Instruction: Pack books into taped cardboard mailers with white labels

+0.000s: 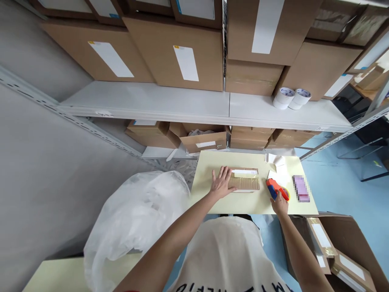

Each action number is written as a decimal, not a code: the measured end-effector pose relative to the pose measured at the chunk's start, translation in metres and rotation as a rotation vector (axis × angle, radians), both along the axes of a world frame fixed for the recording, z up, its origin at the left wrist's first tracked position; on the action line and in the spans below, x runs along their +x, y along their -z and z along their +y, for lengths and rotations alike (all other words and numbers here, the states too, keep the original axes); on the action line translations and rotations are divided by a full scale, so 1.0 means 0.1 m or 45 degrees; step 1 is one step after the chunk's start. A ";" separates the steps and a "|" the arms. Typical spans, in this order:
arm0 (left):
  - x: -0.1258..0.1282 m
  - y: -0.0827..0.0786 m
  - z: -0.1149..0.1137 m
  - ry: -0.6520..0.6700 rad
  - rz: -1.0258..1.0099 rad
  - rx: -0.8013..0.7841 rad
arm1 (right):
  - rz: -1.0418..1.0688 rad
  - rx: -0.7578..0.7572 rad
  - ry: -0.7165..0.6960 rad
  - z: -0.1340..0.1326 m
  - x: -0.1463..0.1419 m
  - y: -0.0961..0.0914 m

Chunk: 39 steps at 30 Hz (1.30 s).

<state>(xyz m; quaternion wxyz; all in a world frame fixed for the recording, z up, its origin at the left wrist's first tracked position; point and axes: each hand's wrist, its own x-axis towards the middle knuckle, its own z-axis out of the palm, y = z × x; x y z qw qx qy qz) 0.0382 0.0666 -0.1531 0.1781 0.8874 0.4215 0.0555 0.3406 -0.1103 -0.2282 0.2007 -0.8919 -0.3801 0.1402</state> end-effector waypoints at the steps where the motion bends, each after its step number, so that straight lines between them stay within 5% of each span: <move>1: 0.00 0.01 -0.01 0.041 -0.010 0.014 | -0.002 0.006 0.018 0.02 0.01 0.00; 4: -0.01 0.05 -0.06 0.148 -0.054 0.040 | 0.027 0.093 0.059 0.14 0.07 -0.15; 8: -0.01 0.08 -0.11 0.172 -0.094 0.006 | 0.078 0.262 0.034 0.37 0.13 -0.65; 14: 0.01 0.09 -0.13 0.128 -0.162 -0.035 | 0.418 0.565 -0.294 1.02 -0.15 -1.39; 22: 0.03 0.04 -0.21 0.073 -0.208 -0.104 | 0.689 0.124 -0.949 1.55 -0.29 -1.53; 25: 0.06 -0.03 -0.20 0.003 -0.284 -0.169 | 0.569 -0.040 -0.988 1.63 -0.28 -1.59; 30: 0.20 -0.15 -0.12 -0.472 -0.702 -0.291 | 0.217 -0.045 -0.858 1.65 -0.31 -1.55; 34: 0.35 -0.23 0.01 -0.720 -1.083 -0.848 | 0.358 0.106 -0.862 1.53 -0.22 -1.48; 39: 0.48 -0.35 0.03 -0.678 -1.229 -1.842 | 0.597 0.178 -0.845 1.43 -0.15 -1.49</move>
